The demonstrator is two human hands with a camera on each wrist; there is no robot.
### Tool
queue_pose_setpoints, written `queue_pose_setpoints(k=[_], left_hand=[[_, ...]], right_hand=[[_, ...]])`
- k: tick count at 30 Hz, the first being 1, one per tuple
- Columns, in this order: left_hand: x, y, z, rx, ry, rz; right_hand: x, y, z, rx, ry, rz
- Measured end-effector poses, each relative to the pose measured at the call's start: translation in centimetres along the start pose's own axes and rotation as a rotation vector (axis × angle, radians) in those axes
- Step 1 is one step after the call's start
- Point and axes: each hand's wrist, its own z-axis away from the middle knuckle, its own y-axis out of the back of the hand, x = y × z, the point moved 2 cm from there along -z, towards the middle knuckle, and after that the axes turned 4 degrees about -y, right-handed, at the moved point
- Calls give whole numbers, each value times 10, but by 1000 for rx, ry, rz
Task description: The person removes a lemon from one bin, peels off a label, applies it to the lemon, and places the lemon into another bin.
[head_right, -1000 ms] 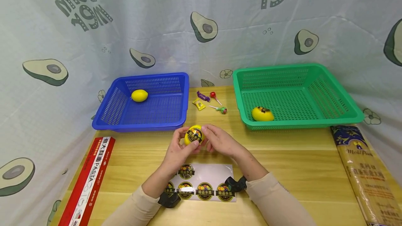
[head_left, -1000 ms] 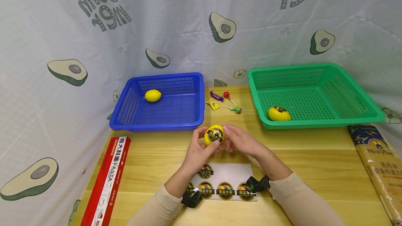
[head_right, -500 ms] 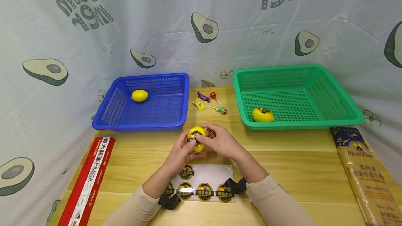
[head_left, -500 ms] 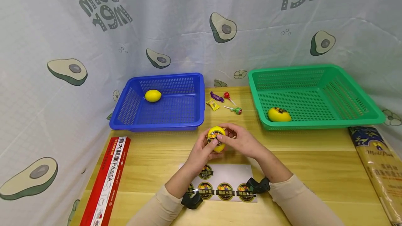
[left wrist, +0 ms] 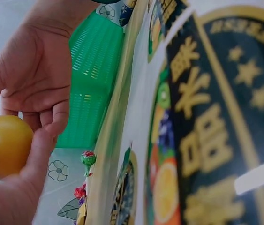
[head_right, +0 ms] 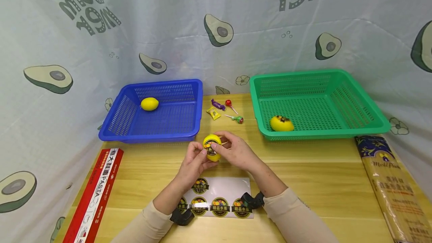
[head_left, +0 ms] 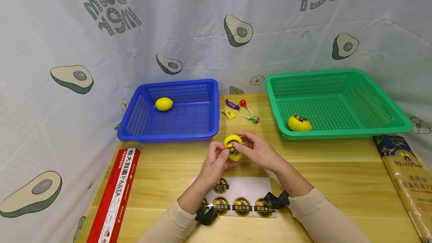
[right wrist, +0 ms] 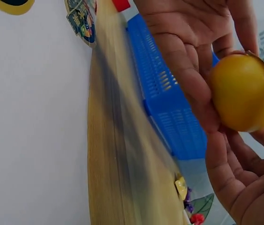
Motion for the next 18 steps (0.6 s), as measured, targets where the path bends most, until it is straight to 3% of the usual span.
queue_pose_setpoints(k=[4,8,18], left_hand=[[-1,2,-1,75,-10,-92],[0,5,-1,120,1,-121],[6,11,-5,109,31,-34]], right_hand=[[2,-1,-1,-10,-19,-51],[3,-2,-2,-17,-30,-84],[2,-5,-3,14,-10,-98]])
